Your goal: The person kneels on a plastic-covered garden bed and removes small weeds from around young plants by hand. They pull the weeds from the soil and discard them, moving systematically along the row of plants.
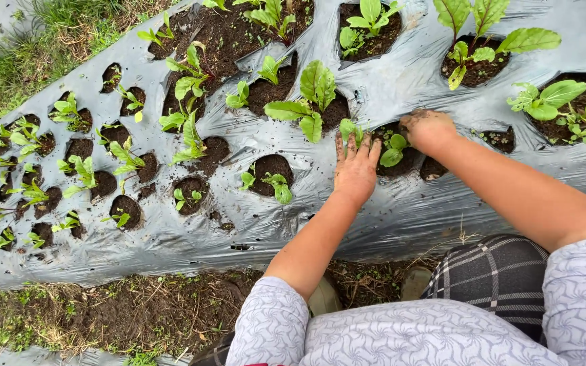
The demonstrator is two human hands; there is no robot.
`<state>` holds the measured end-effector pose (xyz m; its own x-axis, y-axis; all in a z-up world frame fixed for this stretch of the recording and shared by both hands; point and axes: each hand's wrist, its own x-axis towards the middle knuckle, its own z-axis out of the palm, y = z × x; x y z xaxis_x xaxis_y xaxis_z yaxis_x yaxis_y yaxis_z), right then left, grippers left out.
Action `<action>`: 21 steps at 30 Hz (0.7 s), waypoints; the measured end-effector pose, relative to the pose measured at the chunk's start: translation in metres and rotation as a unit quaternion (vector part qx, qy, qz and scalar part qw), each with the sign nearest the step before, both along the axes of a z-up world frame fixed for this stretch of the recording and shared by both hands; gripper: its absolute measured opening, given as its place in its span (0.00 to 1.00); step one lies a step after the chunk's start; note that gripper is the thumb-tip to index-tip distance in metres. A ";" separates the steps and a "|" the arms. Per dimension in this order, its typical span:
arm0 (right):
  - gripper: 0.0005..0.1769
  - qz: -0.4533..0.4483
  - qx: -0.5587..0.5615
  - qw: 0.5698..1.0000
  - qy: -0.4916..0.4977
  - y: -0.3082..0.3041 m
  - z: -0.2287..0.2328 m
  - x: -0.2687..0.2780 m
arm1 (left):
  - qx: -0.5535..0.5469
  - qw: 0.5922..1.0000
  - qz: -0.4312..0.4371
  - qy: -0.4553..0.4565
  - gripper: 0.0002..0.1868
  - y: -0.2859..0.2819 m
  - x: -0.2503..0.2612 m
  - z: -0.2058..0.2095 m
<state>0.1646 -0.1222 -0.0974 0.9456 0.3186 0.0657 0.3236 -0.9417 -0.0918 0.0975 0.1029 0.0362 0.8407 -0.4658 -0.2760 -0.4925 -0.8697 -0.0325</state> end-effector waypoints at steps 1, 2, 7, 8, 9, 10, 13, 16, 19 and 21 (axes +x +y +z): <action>0.12 0.001 0.001 1.000 0.002 0.002 -0.005 0.001 | 0.001 1.000 0.001 0.002 0.35 0.000 -0.001 0.006; 0.12 -0.002 -0.005 1.000 -0.023 0.004 -0.011 0.003 | 0.008 1.000 0.000 0.003 0.33 0.000 -0.003 0.012; 0.13 0.036 0.010 0.991 -0.130 0.038 -0.012 -0.004 | 0.013 0.999 0.011 0.028 0.31 0.003 -0.011 0.034; 0.13 0.039 0.023 0.993 -0.110 0.038 0.005 -0.008 | 0.020 1.000 0.004 0.017 0.30 0.003 -0.011 0.032; 0.15 0.041 0.036 0.995 -0.089 0.039 0.022 -0.012 | 0.027 1.000 -0.003 0.006 0.29 0.004 -0.011 0.031; 0.15 0.042 0.035 0.994 -0.095 0.036 0.010 -0.010 | 0.025 1.000 -0.002 -0.001 0.29 0.006 -0.011 0.028; 0.15 0.013 0.014 0.999 -0.043 0.031 -0.028 -0.009 | 0.001 1.000 0.014 0.004 0.28 0.015 -0.016 0.019; 0.20 -0.017 0.070 0.997 0.015 0.028 -0.040 0.000 | -0.017 0.999 0.011 -0.027 0.27 0.020 -0.021 0.010; 0.26 -0.008 0.060 0.997 0.040 0.044 -0.027 0.006 | -0.036 0.997 0.001 -0.068 0.25 0.023 -0.027 0.007; 0.20 0.014 0.061 0.998 0.031 0.056 -0.034 0.013 | -0.037 0.998 0.006 -0.050 0.26 0.022 -0.030 0.013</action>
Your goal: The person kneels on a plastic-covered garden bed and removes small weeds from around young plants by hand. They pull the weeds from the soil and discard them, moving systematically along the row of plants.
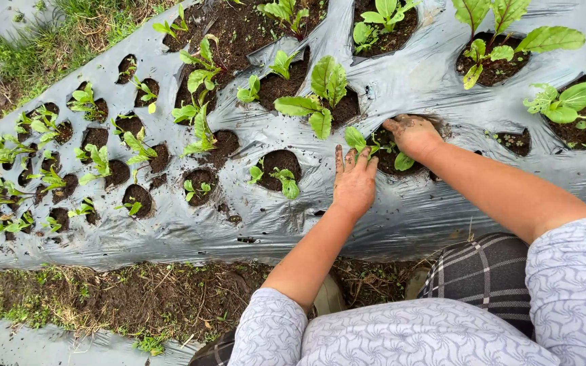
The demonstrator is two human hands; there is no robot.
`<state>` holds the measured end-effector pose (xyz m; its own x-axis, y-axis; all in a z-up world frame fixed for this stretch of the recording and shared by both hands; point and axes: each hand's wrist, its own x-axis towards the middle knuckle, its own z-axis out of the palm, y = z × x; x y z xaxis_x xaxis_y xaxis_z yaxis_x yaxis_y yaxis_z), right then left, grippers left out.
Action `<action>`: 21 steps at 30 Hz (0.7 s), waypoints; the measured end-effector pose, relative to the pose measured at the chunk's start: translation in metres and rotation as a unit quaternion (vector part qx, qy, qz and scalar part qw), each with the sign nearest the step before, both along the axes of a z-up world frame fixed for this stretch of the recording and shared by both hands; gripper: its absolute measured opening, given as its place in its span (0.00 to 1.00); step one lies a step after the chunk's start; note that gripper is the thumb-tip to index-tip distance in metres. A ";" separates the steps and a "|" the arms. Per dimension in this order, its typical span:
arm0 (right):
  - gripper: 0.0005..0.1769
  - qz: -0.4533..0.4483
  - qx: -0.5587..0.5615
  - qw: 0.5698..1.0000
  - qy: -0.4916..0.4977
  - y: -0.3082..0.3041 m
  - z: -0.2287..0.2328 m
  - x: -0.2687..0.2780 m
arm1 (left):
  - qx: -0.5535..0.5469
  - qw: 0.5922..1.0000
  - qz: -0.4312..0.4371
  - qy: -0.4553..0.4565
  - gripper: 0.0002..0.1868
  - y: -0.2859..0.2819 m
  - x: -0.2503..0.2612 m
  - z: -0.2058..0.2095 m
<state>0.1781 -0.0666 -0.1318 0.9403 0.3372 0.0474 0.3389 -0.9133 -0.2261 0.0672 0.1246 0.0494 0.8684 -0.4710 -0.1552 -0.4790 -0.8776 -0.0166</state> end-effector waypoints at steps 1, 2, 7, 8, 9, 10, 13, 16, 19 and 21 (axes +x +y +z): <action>0.20 0.001 0.001 1.000 0.000 0.002 -0.008 0.003 | 0.001 1.000 0.001 0.000 0.26 0.000 -0.002 -0.001; 0.19 -0.017 -0.010 1.000 0.023 0.004 -0.016 0.006 | -0.002 1.000 0.000 -0.005 0.26 0.002 -0.005 -0.001; 0.17 -0.018 -0.031 0.999 -0.003 0.001 -0.040 0.015 | -0.015 1.000 -0.004 -0.014 0.26 0.007 -0.008 -0.015; 0.16 -0.021 -0.007 1.000 0.019 0.007 -0.024 0.010 | -0.018 1.000 -0.008 -0.011 0.26 0.008 -0.010 -0.016; 0.18 -0.024 0.018 0.999 0.042 0.013 -0.008 0.003 | -0.020 1.000 -0.010 -0.008 0.26 0.008 -0.013 -0.016; 0.18 -0.022 0.017 0.999 0.046 0.015 0.005 0.001 | -0.021 1.000 -0.008 -0.004 0.26 0.006 -0.017 -0.015; 0.26 -0.050 0.039 0.990 0.126 0.023 0.032 0.011 | -0.031 0.999 -0.014 -0.005 0.27 0.004 -0.016 -0.013; 0.19 -0.049 0.028 0.989 0.135 0.019 0.033 0.014 | -0.023 1.000 -0.016 -0.001 0.28 0.003 -0.017 -0.018; 0.22 -0.047 0.051 0.984 0.165 0.001 0.041 0.017 | -0.030 0.999 -0.009 0.009 0.28 0.007 -0.014 -0.018; 0.21 -0.031 0.009 0.983 0.181 -0.019 0.029 0.012 | -0.027 1.000 -0.004 0.007 0.28 0.010 -0.013 -0.021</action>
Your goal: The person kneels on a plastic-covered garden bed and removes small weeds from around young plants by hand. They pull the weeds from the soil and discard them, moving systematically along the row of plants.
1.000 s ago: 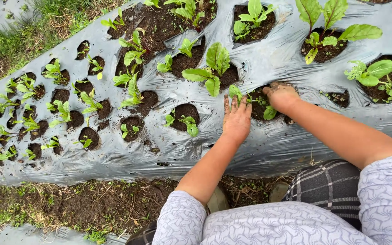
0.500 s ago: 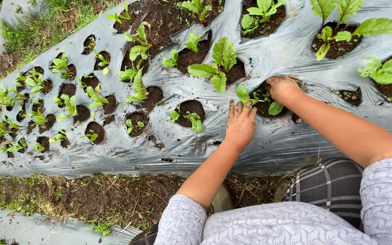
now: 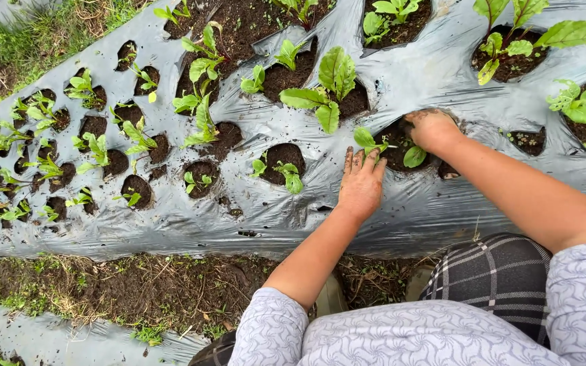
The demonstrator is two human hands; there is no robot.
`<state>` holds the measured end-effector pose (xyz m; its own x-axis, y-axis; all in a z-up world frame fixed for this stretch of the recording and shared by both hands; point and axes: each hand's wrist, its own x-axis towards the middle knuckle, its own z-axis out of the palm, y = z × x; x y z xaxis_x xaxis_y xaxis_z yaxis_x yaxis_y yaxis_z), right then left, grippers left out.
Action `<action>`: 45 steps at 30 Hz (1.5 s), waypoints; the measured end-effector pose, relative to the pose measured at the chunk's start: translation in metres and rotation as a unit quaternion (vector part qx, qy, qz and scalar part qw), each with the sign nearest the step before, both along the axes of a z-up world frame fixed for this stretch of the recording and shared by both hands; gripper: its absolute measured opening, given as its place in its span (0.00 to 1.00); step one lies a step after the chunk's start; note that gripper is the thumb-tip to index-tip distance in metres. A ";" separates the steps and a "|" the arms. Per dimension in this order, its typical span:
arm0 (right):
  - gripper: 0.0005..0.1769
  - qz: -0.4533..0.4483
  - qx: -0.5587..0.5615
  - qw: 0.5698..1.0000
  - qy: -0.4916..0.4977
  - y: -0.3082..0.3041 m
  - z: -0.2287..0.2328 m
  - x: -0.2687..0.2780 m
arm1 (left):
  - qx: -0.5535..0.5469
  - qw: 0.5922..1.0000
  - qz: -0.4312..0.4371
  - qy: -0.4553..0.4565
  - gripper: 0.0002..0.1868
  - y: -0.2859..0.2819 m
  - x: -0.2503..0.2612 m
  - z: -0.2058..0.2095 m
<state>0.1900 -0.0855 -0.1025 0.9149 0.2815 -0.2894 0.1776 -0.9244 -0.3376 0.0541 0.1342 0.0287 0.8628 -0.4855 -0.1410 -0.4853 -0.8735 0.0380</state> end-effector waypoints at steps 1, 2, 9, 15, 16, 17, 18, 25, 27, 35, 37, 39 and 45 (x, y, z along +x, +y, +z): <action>0.21 0.000 -0.001 1.000 0.004 -0.001 0.016 -0.010 | -0.001 1.000 0.000 0.004 0.28 0.000 -0.002 -0.003; 0.21 0.017 -0.022 1.000 0.010 -0.001 0.033 -0.015 | -0.008 1.000 -0.003 -0.013 0.28 0.001 0.001 -0.004; 0.34 0.063 -0.052 0.996 0.026 0.019 0.058 -0.036 | -0.013 0.999 -0.008 -0.038 0.26 -0.002 0.015 -0.006; 0.29 0.000 0.028 0.999 0.028 0.010 0.034 -0.017 | -0.014 1.000 0.003 -0.024 0.26 0.000 0.015 0.000; 0.29 0.000 0.027 0.999 0.030 0.013 0.039 -0.020 | -0.015 1.000 0.004 -0.022 0.26 0.000 0.014 -0.003; 0.27 0.018 0.038 0.999 -0.016 0.015 0.045 -0.023 | -0.016 1.000 0.001 -0.024 0.26 0.001 0.013 -0.006; 0.26 0.034 0.049 0.996 -0.064 0.018 0.051 -0.024 | -0.017 0.999 -0.002 -0.028 0.26 0.002 0.014 -0.007; 0.24 0.089 -0.011 0.993 -0.079 0.029 0.009 -0.014 | -0.024 0.999 0.003 -0.028 0.25 0.000 0.016 -0.001; 0.26 0.034 -0.024 0.999 -0.010 0.017 -0.013 -0.009 | -0.024 0.999 -0.003 -0.030 0.25 0.003 0.013 0.003; 0.23 0.060 -0.008 0.996 -0.061 0.024 -0.010 -0.034 | -0.014 0.999 -0.007 -0.032 0.26 0.004 0.013 -0.006; 0.25 0.038 0.004 0.999 -0.039 0.016 -0.029 -0.019 | -0.015 0.999 -0.004 -0.030 0.26 0.005 0.016 -0.006; 0.23 -0.010 0.007 0.999 -0.032 0.003 -0.011 -0.021 | -0.037 0.998 0.003 -0.041 0.27 0.006 0.016 -0.012; 0.13 0.029 -0.086 0.948 -0.305 -0.013 -0.043 -0.030 | -0.044 0.999 0.007 -0.029 0.26 0.002 0.012 -0.010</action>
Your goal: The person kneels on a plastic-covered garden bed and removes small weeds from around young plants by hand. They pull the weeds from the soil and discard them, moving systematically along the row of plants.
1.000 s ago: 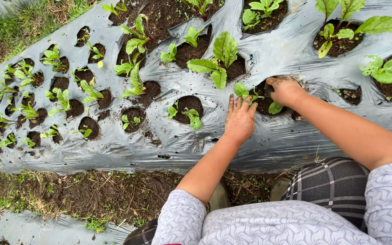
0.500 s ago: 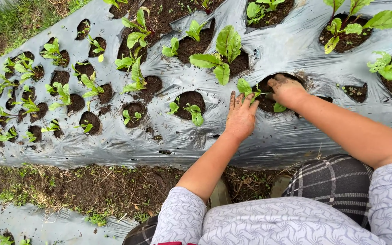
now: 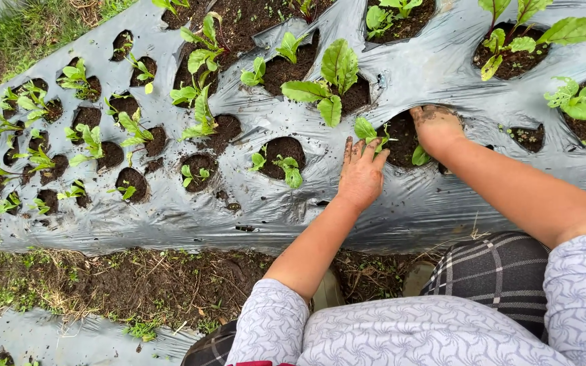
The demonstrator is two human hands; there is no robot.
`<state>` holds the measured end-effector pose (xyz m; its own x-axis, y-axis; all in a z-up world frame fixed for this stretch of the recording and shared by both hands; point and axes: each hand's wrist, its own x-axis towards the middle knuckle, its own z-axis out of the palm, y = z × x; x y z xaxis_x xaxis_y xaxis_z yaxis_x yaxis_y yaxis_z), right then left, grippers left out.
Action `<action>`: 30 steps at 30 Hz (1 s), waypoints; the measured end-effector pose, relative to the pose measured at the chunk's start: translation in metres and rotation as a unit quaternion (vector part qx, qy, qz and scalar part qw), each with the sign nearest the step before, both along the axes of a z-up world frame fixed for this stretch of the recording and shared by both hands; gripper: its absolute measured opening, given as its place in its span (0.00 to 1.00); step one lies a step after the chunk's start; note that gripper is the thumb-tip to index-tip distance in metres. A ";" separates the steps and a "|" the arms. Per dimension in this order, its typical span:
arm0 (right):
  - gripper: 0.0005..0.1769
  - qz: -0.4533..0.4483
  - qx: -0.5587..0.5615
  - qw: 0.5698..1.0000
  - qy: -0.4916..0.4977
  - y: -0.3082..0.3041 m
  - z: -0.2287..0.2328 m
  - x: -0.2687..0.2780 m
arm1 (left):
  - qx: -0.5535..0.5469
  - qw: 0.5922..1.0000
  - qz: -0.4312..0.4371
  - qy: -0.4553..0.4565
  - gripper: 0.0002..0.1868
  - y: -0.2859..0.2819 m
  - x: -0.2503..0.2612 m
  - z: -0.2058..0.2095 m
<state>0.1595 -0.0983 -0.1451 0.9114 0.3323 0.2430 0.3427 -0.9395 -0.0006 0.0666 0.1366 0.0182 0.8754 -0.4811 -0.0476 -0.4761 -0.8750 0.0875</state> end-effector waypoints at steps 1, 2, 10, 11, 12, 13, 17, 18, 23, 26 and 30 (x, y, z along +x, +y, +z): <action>0.13 0.000 -0.001 1.000 -0.001 0.002 -0.009 0.005 | -0.001 1.000 0.000 -0.001 0.26 0.001 -0.001 -0.003; 0.13 -0.006 0.032 0.999 0.029 0.005 -0.017 0.011 | 0.003 1.000 -0.002 -0.008 0.26 0.001 -0.003 -0.006; 0.15 0.018 0.091 0.988 0.120 0.030 0.049 0.007 | 0.017 1.000 0.000 -0.009 0.27 0.002 -0.001 -0.003; 0.17 0.023 0.085 0.987 0.137 0.035 0.062 0.000 | 0.013 1.000 0.001 -0.009 0.27 0.002 -0.001 -0.003; 0.18 0.029 0.080 0.984 0.155 0.042 0.076 -0.007 | 0.009 1.000 0.001 -0.009 0.27 0.002 -0.001 -0.003; 0.18 0.029 0.079 0.984 0.155 0.039 0.078 -0.006 | 0.009 1.000 0.001 -0.009 0.27 0.001 0.000 -0.003; 0.11 0.049 -0.005 0.998 0.043 0.017 0.063 0.006 | 0.008 1.000 -0.001 -0.012 0.26 0.002 0.002 0.000; 0.10 0.043 -0.022 0.998 0.037 0.007 0.052 0.010 | 0.008 1.000 0.000 -0.009 0.26 0.003 0.002 0.002; 0.13 0.041 -0.051 0.991 0.119 0.002 0.050 0.017 | 0.003 1.000 0.003 -0.007 0.25 0.003 -0.001 0.001; 0.14 0.035 -0.046 0.983 0.175 0.004 0.069 0.023 | -0.010 1.000 -0.004 -0.018 0.24 0.001 0.002 0.004; 0.14 0.004 -0.036 0.969 0.246 0.005 0.070 0.017 | -0.012 1.000 -0.008 0.015 0.24 -0.001 -0.005 0.013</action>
<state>0.1761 -0.0928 -0.0755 0.9083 0.3400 -0.2438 0.3249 -0.9403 -0.1010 0.0617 0.1356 0.0308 0.8662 -0.4958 -0.0626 -0.4862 -0.8651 0.1231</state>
